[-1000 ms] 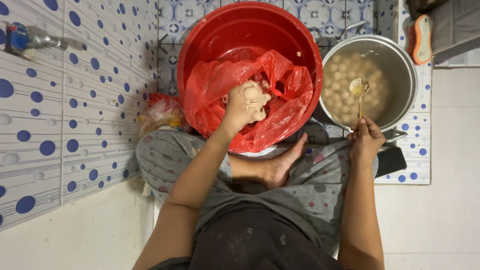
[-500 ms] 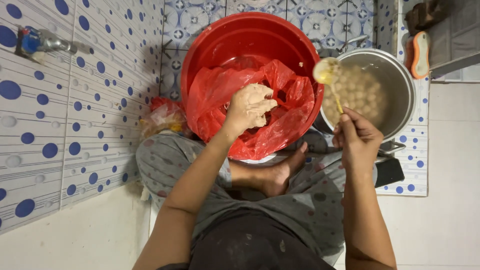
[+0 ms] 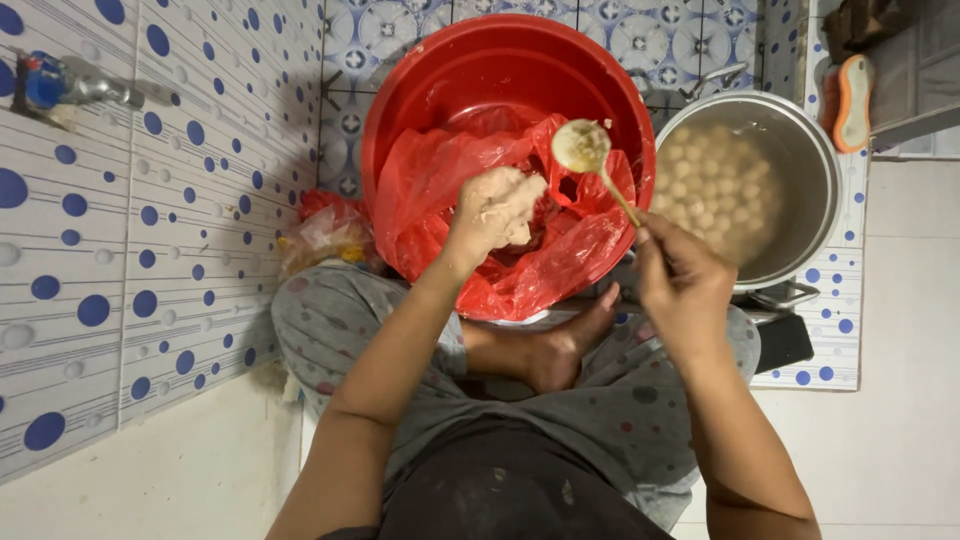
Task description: Forming meatballs from meat paste by hand and dropping them into a pot of water using a spoon
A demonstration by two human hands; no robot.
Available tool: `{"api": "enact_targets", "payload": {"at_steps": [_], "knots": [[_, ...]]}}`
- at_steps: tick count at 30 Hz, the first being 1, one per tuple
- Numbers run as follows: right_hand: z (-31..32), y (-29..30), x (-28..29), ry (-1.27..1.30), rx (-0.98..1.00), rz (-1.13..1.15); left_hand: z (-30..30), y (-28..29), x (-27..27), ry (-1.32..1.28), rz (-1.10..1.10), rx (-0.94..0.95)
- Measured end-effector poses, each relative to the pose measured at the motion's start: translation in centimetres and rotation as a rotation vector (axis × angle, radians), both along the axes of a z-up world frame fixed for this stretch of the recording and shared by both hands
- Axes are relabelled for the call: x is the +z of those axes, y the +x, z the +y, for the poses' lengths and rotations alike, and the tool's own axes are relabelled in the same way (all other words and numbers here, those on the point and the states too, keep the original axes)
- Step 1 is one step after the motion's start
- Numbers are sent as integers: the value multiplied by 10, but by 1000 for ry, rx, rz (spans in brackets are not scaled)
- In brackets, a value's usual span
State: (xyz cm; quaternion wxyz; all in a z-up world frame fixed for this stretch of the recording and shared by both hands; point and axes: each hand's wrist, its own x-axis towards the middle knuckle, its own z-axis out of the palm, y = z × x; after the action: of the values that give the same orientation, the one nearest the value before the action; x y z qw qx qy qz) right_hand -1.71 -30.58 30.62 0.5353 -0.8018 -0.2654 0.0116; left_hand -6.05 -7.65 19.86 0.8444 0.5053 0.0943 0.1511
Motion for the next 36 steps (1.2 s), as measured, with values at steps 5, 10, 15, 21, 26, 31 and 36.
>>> {"api": "enact_targets", "payload": {"at_steps": [5,10,15,21,26,31,36], "knots": [[7,-13,-2,-280,40,-462,-7,10,-15,49,121,118],[16,-13,-14,-385,56,-666,-13,4,-6,37,106,90],[26,-14,-21,-444,54,-754,-2,2,-7,-341,205,-108],[29,-16,-53,-444,122,-580,-5,19,-100,269,437,164],[0,3,-129,-179,18,514,4,12,-106,1088,601,13],[-33,12,-115,12,-167,737,5,38,-210,893,612,-25],[-144,102,-194,-375,-468,455,3,30,-215,609,602,-50]]}}
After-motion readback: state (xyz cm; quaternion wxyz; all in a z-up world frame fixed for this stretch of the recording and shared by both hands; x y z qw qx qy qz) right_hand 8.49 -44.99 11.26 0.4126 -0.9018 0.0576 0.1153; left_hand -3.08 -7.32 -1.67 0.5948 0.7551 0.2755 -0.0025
